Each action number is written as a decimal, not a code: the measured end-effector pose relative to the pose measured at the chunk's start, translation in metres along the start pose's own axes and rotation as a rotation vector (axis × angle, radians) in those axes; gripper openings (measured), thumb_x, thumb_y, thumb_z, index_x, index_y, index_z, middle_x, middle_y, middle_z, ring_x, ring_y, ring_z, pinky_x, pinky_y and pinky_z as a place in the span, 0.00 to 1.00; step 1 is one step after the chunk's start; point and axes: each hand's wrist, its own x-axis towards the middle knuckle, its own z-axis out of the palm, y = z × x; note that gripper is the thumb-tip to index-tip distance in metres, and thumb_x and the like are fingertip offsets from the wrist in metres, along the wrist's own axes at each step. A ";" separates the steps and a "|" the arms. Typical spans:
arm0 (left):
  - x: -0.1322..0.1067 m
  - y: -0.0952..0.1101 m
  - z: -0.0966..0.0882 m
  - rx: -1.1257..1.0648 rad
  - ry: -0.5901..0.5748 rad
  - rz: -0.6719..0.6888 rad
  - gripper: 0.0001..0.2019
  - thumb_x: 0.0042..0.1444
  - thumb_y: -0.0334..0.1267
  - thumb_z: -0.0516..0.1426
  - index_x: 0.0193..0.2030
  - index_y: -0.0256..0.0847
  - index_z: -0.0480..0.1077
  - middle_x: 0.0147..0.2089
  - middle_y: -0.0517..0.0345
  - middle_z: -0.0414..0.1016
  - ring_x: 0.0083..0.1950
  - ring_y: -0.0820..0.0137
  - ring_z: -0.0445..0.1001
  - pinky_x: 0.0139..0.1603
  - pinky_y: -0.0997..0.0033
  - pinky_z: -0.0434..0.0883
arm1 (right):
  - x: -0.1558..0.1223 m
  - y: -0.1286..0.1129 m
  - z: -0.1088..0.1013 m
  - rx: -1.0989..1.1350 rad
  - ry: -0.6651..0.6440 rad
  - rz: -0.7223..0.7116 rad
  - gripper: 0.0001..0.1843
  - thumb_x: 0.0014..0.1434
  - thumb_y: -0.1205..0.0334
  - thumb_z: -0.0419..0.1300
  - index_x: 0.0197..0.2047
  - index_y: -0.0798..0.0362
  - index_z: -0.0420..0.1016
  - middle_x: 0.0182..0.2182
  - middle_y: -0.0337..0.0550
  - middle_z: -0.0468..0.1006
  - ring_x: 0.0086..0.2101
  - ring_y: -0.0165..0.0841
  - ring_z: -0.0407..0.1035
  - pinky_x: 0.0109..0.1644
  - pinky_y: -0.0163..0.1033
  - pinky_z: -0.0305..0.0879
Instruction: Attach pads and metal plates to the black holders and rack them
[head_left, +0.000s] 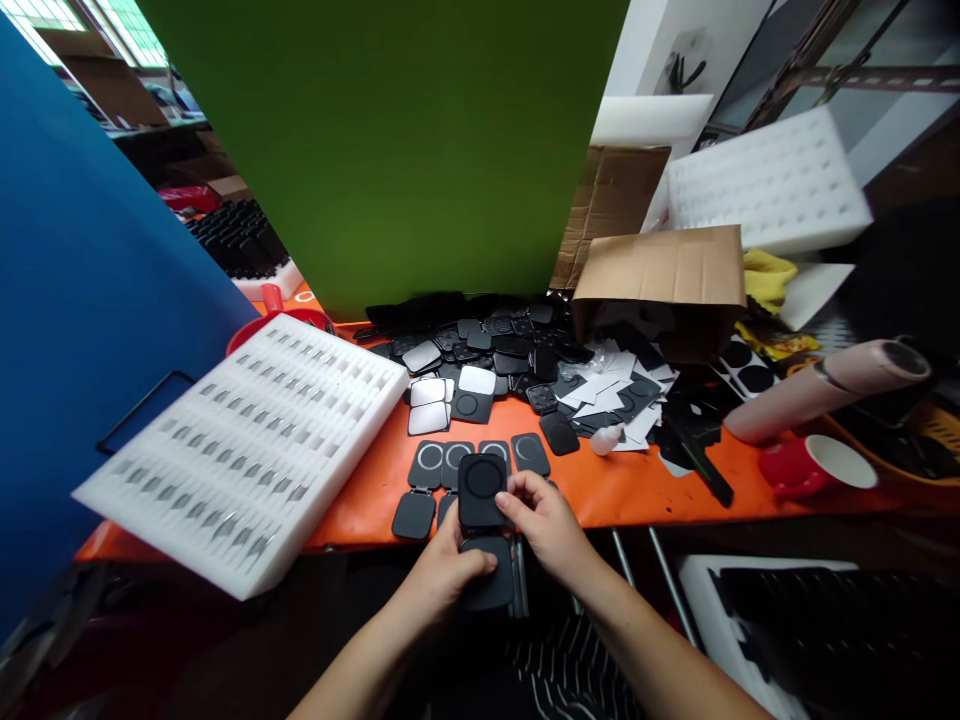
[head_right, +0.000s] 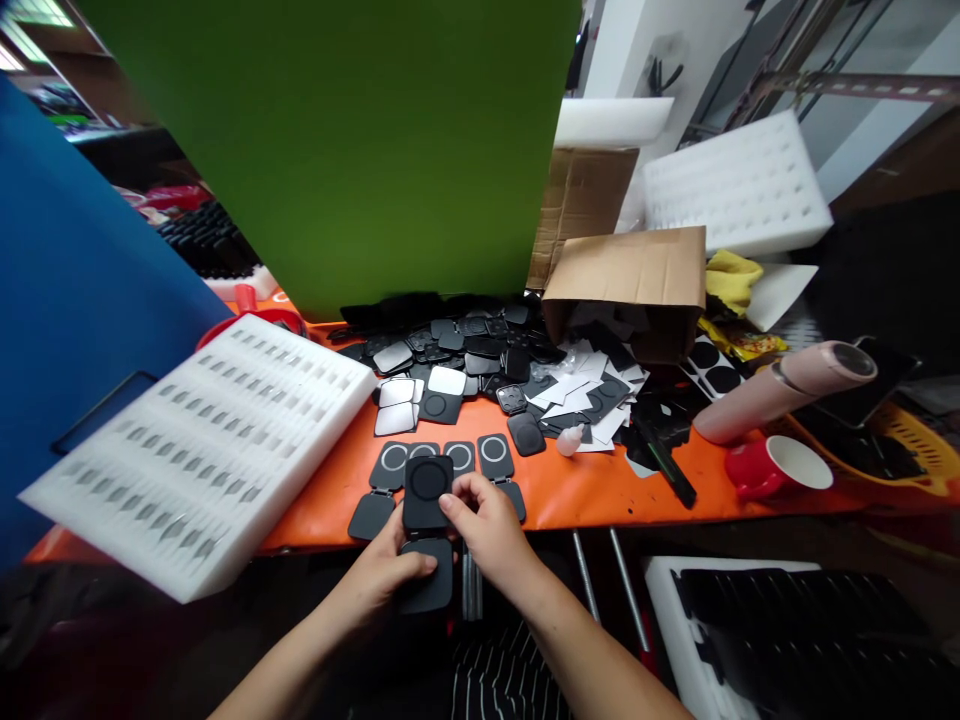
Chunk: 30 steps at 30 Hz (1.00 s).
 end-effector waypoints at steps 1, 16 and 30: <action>0.000 0.000 0.000 0.002 -0.007 -0.004 0.30 0.38 0.24 0.54 0.52 0.41 0.55 0.39 0.57 0.69 0.34 0.70 0.68 0.32 0.73 0.64 | 0.000 0.000 0.000 -0.013 -0.001 -0.006 0.10 0.52 0.55 0.56 0.30 0.52 0.62 0.24 0.33 0.64 0.22 0.25 0.63 0.24 0.31 0.62; 0.001 -0.003 0.000 -0.013 0.000 -0.005 0.31 0.37 0.25 0.56 0.52 0.42 0.56 0.38 0.57 0.68 0.32 0.72 0.67 0.32 0.73 0.64 | -0.003 -0.004 0.003 -0.102 0.036 -0.037 0.10 0.52 0.54 0.54 0.29 0.52 0.62 0.21 0.34 0.64 0.20 0.26 0.62 0.25 0.32 0.61; 0.001 -0.004 -0.001 0.005 -0.012 -0.017 0.31 0.38 0.25 0.55 0.53 0.40 0.53 0.36 0.58 0.68 0.31 0.71 0.67 0.30 0.74 0.63 | -0.003 -0.003 0.005 -0.124 0.037 -0.036 0.10 0.52 0.54 0.54 0.30 0.52 0.62 0.22 0.34 0.65 0.21 0.27 0.62 0.25 0.32 0.61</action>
